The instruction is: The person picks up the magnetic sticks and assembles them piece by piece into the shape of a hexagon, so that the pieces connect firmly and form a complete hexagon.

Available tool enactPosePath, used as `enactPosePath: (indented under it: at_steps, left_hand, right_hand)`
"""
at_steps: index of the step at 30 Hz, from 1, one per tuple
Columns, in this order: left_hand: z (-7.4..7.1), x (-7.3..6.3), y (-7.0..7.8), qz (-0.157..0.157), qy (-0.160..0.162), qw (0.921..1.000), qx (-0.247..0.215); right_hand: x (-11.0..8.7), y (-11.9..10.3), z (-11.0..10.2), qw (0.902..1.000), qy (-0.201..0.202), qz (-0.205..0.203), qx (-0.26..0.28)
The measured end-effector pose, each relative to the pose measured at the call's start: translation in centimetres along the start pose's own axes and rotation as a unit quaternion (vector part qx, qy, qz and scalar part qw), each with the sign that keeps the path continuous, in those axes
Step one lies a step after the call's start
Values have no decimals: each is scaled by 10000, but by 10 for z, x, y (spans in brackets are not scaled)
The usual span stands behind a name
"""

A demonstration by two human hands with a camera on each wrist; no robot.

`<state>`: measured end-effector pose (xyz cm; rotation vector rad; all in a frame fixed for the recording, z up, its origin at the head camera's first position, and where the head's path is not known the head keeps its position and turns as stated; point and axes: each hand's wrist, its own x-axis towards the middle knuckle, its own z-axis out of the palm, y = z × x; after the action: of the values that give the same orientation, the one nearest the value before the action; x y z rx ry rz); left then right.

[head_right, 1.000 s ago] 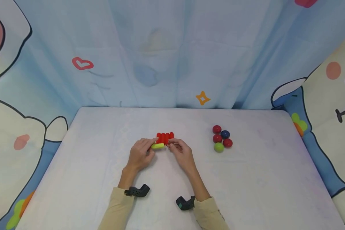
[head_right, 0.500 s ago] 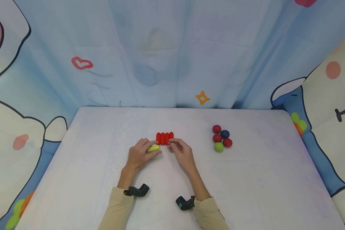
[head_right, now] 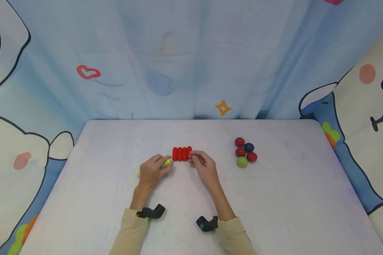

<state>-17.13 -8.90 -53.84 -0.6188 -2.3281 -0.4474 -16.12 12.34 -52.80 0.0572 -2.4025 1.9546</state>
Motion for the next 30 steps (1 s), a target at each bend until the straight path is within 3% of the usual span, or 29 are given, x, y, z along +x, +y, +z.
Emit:
enactPosePath:
  at_steps: [7,13,18,21,23,26,30]
  left_hand:
    - [1,-3,1,-244,2,9994,-262]
    - [1,-2,-2,-403,-281,9984,-291]
    - [1,-4,-5,-712,-673,9947,-314]
    - [-1,-6,-6,-981,-798,9909,-467]
    - [-3,-8,-7,-1095,-872,9885,-567]
    - [-3,-9,-7,-1114,-1097,9854,-676]
    - [-3,-5,-6,-1166,-1519,9782,-803]
  right_hand:
    - [4,-10,-27,9997,-94,-85,-210]
    - [14,-43,-66,9975,7,-601,-369]
    - [26,-40,-103,9846,512,-1032,-1316]
    - [30,-21,-122,9687,1027,-768,-2126]
    - [30,-15,-132,9604,1250,-359,-2465]
    - [29,-10,-146,9506,1347,291,-2782]
    - [29,-8,-160,9407,1127,883,-3075]
